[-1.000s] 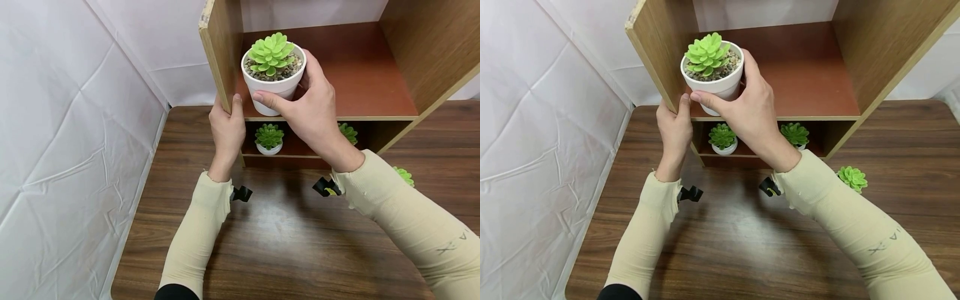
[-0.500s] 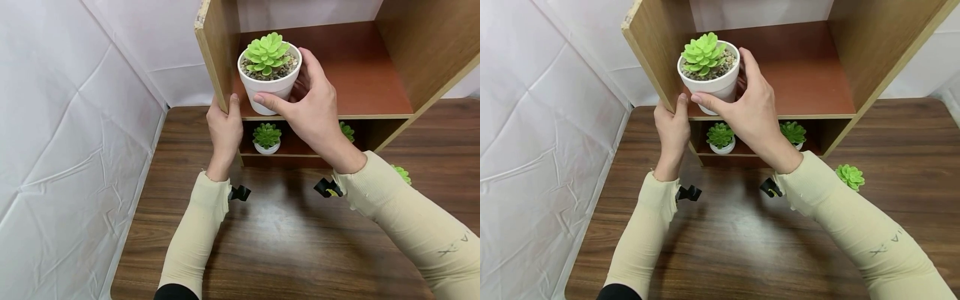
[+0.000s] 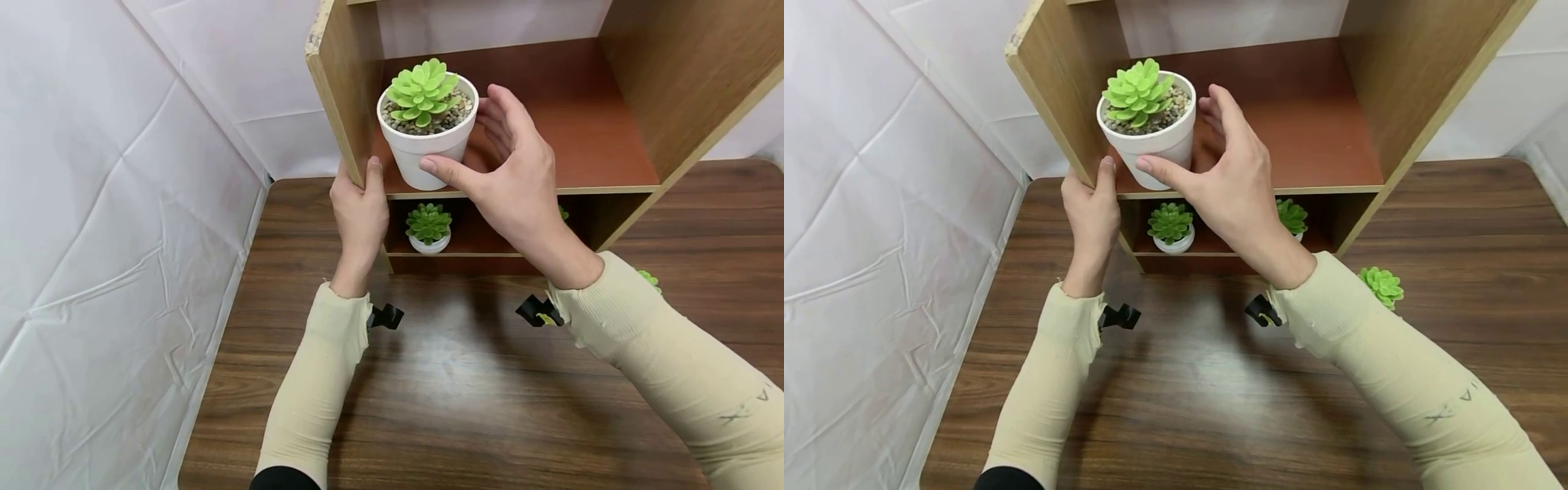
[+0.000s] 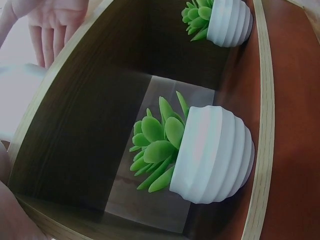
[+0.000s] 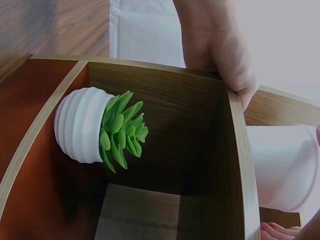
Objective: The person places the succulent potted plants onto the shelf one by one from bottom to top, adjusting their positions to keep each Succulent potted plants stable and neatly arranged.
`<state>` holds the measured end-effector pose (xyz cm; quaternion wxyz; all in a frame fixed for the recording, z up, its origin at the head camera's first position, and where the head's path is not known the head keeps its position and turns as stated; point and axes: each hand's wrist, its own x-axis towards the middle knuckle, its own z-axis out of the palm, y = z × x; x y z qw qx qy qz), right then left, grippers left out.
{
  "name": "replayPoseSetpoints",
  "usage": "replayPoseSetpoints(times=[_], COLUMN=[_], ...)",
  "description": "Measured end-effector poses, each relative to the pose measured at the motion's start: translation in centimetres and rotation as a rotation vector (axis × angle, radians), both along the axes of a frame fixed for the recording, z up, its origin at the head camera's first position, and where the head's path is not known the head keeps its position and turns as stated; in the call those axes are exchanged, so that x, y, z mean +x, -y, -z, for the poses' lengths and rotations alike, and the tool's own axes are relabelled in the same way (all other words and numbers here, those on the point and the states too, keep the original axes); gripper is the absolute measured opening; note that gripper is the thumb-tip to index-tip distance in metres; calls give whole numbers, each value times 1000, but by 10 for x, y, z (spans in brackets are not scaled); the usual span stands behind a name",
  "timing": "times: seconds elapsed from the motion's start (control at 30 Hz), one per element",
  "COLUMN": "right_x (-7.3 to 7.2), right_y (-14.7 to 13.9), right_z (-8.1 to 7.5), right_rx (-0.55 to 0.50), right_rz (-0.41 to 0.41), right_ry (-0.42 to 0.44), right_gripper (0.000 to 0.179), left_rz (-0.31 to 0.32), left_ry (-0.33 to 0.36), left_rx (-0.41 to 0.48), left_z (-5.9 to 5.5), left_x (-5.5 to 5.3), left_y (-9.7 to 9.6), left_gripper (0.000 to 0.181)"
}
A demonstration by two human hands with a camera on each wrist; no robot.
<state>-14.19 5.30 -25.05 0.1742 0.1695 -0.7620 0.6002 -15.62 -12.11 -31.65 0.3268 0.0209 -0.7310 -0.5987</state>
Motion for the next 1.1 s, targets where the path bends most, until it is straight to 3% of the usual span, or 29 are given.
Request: replayPoseSetpoints(times=[1.1], right_x=[15], right_y=[-17], right_z=[8], right_rx=[-98], right_rz=[27], right_ry=[-37], right_gripper=[81], left_rz=[13], left_ry=[34], left_rx=[27], left_z=[0], left_x=[-1], left_y=[18], left_gripper=[26])
